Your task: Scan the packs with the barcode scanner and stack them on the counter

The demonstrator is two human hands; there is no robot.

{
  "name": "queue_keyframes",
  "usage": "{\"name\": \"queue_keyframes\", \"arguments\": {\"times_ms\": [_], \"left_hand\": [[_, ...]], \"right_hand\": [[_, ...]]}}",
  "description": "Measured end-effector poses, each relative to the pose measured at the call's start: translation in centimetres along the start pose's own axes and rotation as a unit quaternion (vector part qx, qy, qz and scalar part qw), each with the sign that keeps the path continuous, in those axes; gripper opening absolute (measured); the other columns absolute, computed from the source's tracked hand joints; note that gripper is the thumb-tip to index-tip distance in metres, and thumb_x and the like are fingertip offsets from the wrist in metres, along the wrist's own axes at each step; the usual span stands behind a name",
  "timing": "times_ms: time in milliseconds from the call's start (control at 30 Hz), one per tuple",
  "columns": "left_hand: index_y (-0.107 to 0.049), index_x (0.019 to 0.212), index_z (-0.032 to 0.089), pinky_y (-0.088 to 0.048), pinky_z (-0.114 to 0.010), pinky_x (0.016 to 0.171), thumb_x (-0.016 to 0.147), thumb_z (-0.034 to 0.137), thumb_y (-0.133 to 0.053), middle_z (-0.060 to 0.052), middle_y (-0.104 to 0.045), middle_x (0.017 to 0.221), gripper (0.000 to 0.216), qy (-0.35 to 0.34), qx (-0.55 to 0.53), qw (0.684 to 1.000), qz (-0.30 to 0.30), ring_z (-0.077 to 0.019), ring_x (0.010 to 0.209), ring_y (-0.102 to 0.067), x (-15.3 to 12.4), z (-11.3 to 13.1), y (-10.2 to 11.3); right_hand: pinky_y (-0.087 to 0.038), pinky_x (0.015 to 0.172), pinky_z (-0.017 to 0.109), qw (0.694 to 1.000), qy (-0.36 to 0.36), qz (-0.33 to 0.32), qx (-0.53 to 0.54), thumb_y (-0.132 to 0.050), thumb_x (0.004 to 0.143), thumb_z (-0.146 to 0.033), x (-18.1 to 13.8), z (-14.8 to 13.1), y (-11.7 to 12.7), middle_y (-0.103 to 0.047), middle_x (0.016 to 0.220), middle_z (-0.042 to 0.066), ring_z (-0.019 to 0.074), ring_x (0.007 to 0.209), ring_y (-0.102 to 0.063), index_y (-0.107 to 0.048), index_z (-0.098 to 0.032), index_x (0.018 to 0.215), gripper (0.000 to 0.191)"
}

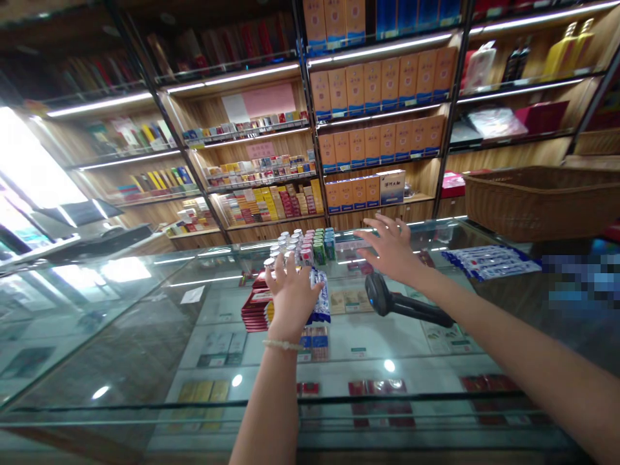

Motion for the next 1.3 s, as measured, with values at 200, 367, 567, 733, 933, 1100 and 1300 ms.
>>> {"name": "queue_keyframes", "arguments": {"times_ms": [200, 367, 567, 733, 933, 1100, 1300], "left_hand": [[-0.073, 0.125, 0.024, -0.017, -0.067, 0.125, 0.087, 0.051, -0.071, -0.014, -0.036, 0.168, 0.046, -0.001, 0.003, 1.0, -0.016, -0.0417, 0.158, -0.019, -0.3, 0.0, -0.3], [-0.074, 0.118, 0.023, -0.015, -0.067, 0.126, 0.083, 0.053, -0.075, -0.014, -0.03, 0.17, 0.047, -0.022, 0.017, 0.999, -0.027, -0.0421, 0.159, -0.015, -0.4, 0.2, -1.2], [-0.073, 0.122, 0.022, -0.011, -0.067, 0.127, 0.081, 0.054, -0.076, -0.013, -0.029, 0.171, 0.052, -0.038, 0.022, 0.997, -0.068, -0.0407, 0.16, -0.012, -0.7, 0.8, -1.6], [-0.071, 0.127, 0.02, -0.009, -0.067, 0.127, 0.081, 0.057, -0.075, -0.014, -0.03, 0.17, 0.059, -0.038, 0.031, 0.996, -0.08, -0.0406, 0.16, -0.012, -0.8, 1.0, -1.6], [-0.069, 0.131, 0.019, -0.003, -0.069, 0.127, 0.081, 0.057, -0.074, -0.014, -0.03, 0.17, 0.063, -0.06, 0.057, 0.989, -0.121, -0.0406, 0.161, -0.009, -1.0, 1.4, -2.5], [-0.07, 0.131, 0.02, -0.001, -0.071, 0.126, 0.084, 0.052, -0.072, -0.013, -0.03, 0.17, 0.057, -0.068, 0.061, 0.986, -0.14, -0.0394, 0.161, -0.009, -1.3, 1.8, -2.6], [-0.074, 0.123, 0.025, -0.005, -0.072, 0.125, 0.083, 0.05, -0.071, -0.011, -0.035, 0.168, 0.047, -0.081, 0.075, 0.986, -0.122, -0.0389, 0.16, -0.015, -1.2, 1.8, -2.7]], "right_hand": [[-0.021, 0.118, 0.06, 0.992, 0.065, -0.101, 0.026, -0.062, 0.096, -0.043, 3.1, -3.1, -3.9, -0.049, 0.157, 0.01, 0.0341, 0.149, -0.031, -0.064, -0.033, 0.138, 0.044], [-0.018, 0.119, 0.063, 0.973, 0.151, -0.172, 0.027, -0.072, 0.09, -0.042, 4.1, -5.6, -6.9, -0.045, 0.159, 0.01, 0.0359, 0.153, -0.026, -0.067, -0.036, 0.134, 0.045], [-0.012, 0.121, 0.064, 0.943, 0.254, -0.213, 0.011, -0.081, 0.083, -0.037, 4.4, -8.0, -9.2, -0.039, 0.163, 0.007, 0.0381, 0.152, -0.023, -0.07, -0.04, 0.13, 0.049], [-0.007, 0.122, 0.065, 0.935, 0.277, -0.222, -0.008, -0.08, 0.084, -0.034, 4.4, -9.0, -10.5, -0.04, 0.164, 0.007, 0.0382, 0.152, -0.025, -0.073, -0.039, 0.126, 0.043], [-0.007, 0.123, 0.064, 0.931, 0.289, -0.221, 0.003, -0.08, 0.083, -0.031, 4.0, -9.4, -11.7, -0.039, 0.164, 0.007, 0.0369, 0.153, -0.024, -0.075, -0.038, 0.122, 0.04], [-0.006, 0.124, 0.064, 0.937, 0.287, -0.2, 0.016, -0.08, 0.083, -0.032, 4.0, -9.4, -12.3, -0.038, 0.165, 0.008, 0.0369, 0.155, -0.022, -0.078, -0.033, 0.113, 0.03], [-0.005, 0.124, 0.064, 0.937, 0.297, -0.183, -0.001, -0.079, 0.082, -0.028, 4.1, -9.1, -11.5, -0.038, 0.166, 0.007, 0.036, 0.154, -0.024, -0.079, -0.027, 0.095, 0.013]]}}
Point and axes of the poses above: each hand's wrist, its own x-axis towards the middle knuckle, its own y-axis out of the back of the hand, z = x × y, the point moved 7 cm from there along x, towards the middle knuckle
